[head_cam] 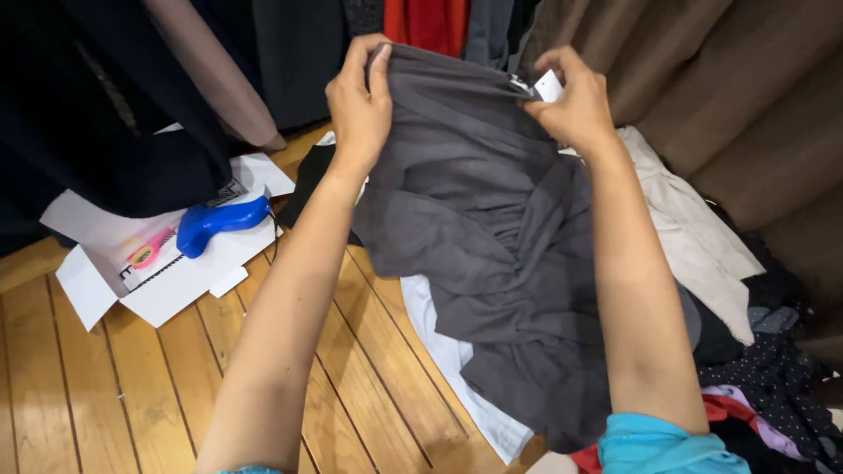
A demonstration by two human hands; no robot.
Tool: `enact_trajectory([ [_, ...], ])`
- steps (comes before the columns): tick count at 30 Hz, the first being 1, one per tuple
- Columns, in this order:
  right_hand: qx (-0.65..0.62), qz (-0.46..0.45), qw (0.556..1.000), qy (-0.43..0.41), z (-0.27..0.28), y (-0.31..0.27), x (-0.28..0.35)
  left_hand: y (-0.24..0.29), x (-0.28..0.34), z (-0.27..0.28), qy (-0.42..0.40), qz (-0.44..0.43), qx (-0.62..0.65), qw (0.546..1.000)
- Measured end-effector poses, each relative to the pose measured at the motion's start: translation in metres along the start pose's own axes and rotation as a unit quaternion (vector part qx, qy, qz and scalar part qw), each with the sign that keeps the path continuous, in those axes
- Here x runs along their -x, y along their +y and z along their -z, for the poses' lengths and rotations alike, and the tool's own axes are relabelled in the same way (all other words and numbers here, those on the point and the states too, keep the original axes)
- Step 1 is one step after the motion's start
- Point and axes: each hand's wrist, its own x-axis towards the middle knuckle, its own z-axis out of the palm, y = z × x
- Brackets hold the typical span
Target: The person folds a light gray long-sleeved shirt on a wooden table, smoothing the fabric and aligning the sleeves. They then pick up a dark gray long-sleeved shirt, unfold it, and begin folding it in the same manner.
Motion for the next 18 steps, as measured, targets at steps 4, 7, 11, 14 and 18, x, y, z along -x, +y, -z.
enact_trajectory([
  [4,0.059,0.007,0.998,-0.029,-0.014,0.014,0.006,-0.036,0.003,0.006,0.05,0.017,-0.041,0.998],
  [7,0.056,-0.075,0.991,-0.095,-0.026,0.056,0.017,-0.081,0.006,0.024,0.129,0.077,-0.075,0.986],
  [11,0.078,-0.066,0.985,-0.137,-0.042,0.105,0.03,-0.124,0.016,0.044,0.131,0.093,-0.067,0.985],
  [14,0.02,-0.036,0.984,-0.175,-0.056,0.059,0.032,-0.124,0.017,0.039,0.1,0.113,-0.03,0.988],
  [18,-0.02,0.128,0.973,-0.193,-0.103,0.054,0.02,-0.094,-0.002,0.036,0.099,0.089,0.046,0.99],
])
